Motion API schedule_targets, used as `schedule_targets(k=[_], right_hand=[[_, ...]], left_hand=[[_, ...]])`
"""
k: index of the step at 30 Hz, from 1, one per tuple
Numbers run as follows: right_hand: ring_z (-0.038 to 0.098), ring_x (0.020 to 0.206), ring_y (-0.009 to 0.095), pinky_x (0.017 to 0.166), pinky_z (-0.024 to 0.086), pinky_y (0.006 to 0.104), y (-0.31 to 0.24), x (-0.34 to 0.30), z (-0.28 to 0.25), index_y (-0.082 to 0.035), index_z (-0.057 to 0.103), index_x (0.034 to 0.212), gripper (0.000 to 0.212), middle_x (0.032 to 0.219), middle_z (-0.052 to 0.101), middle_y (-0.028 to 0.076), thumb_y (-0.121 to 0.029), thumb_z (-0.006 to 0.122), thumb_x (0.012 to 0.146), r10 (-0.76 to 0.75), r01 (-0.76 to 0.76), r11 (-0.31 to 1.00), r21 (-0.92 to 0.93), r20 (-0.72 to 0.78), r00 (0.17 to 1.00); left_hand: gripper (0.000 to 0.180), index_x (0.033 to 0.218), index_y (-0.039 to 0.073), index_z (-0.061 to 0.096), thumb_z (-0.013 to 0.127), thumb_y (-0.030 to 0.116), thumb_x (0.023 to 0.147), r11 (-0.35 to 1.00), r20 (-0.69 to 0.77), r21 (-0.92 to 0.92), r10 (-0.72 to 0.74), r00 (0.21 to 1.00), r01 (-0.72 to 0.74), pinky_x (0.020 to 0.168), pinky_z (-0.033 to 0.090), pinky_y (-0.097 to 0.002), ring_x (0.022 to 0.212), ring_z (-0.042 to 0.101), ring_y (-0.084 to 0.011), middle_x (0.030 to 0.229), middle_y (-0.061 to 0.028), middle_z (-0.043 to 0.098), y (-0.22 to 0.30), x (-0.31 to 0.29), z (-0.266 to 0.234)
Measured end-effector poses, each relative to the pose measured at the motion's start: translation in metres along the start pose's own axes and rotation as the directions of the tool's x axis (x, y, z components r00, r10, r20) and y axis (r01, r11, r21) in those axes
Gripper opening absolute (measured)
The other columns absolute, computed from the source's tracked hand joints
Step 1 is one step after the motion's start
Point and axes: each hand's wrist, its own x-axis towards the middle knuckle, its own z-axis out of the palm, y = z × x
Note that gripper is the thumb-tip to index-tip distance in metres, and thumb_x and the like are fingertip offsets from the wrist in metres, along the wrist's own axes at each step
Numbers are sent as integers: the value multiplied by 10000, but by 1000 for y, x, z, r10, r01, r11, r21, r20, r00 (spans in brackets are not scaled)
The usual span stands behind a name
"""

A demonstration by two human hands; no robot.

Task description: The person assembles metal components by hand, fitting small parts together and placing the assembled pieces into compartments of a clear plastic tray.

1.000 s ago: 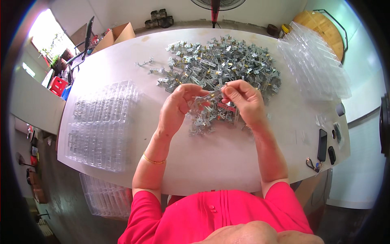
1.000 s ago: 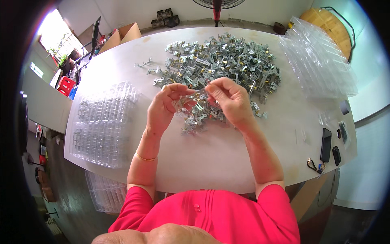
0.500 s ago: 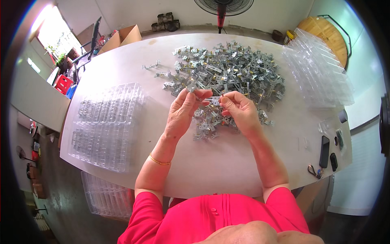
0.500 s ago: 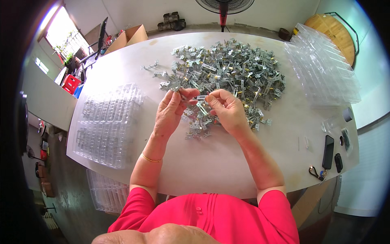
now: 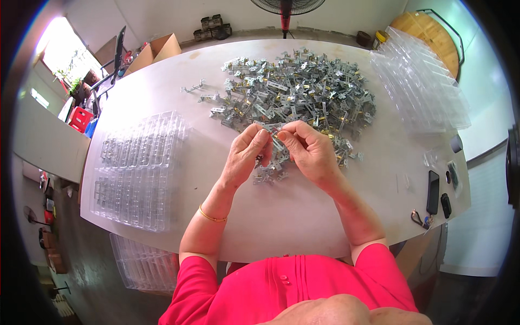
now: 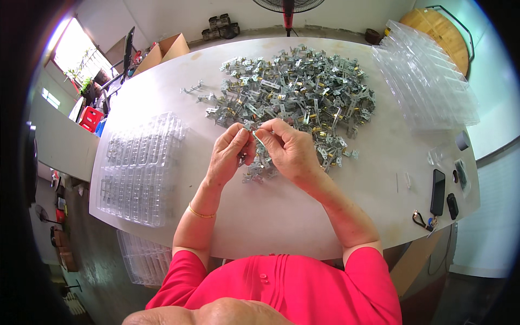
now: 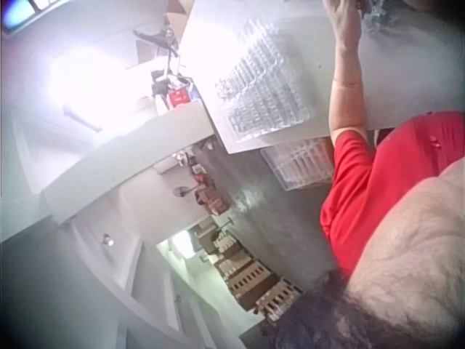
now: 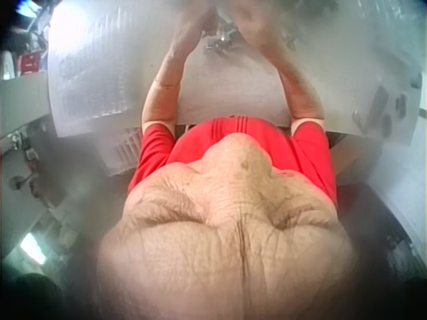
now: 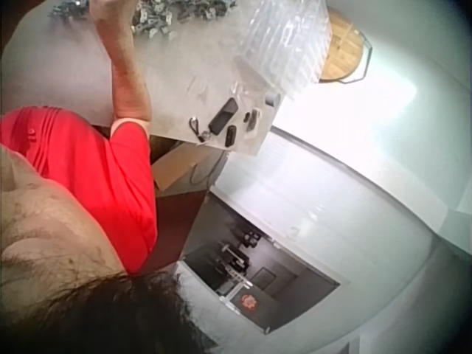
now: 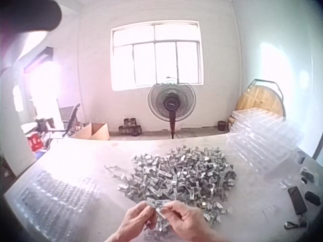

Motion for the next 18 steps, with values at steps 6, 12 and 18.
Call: schedule_targets(k=[6, 12, 18], right_hand=[[511, 616, 17, 535, 413, 213, -2, -2, -1, -50, 652, 1048, 143, 693, 580, -42, -188, 650, 1008, -11, 11, 997, -77, -5, 1000], [553, 638, 50, 575, 446, 236, -11, -3, 3, -44, 592, 1161, 199, 690, 601, 8, -167, 634, 1012, 41, -46, 993, -105, -50, 998], [570, 647, 69, 604, 469, 253, -11, -3, 2, -46, 619, 1132, 163, 723, 623, 22, -133, 645, 997, 31, -33, 993, -117, -17, 999]], left_hand=[[291, 920, 55, 543, 486, 286, 1088, 987, -17, 151, 52, 998, -49, 510, 382, -213, 579, 469, -68, 718, 0, 548, -3, 0, -3], [224, 909, 46, 535, 530, 203, 1069, 894, -46, 431, 158, 986, -123, 543, 380, -218, 616, 448, -53, 710, 24, 520, -3, -3, 3], [209, 899, 34, 534, 563, 176, 1049, 825, -46, 542, 222, 974, -163, 571, 412, -248, 660, 475, -59, 710, 16, 526, -8, -3, 2]])
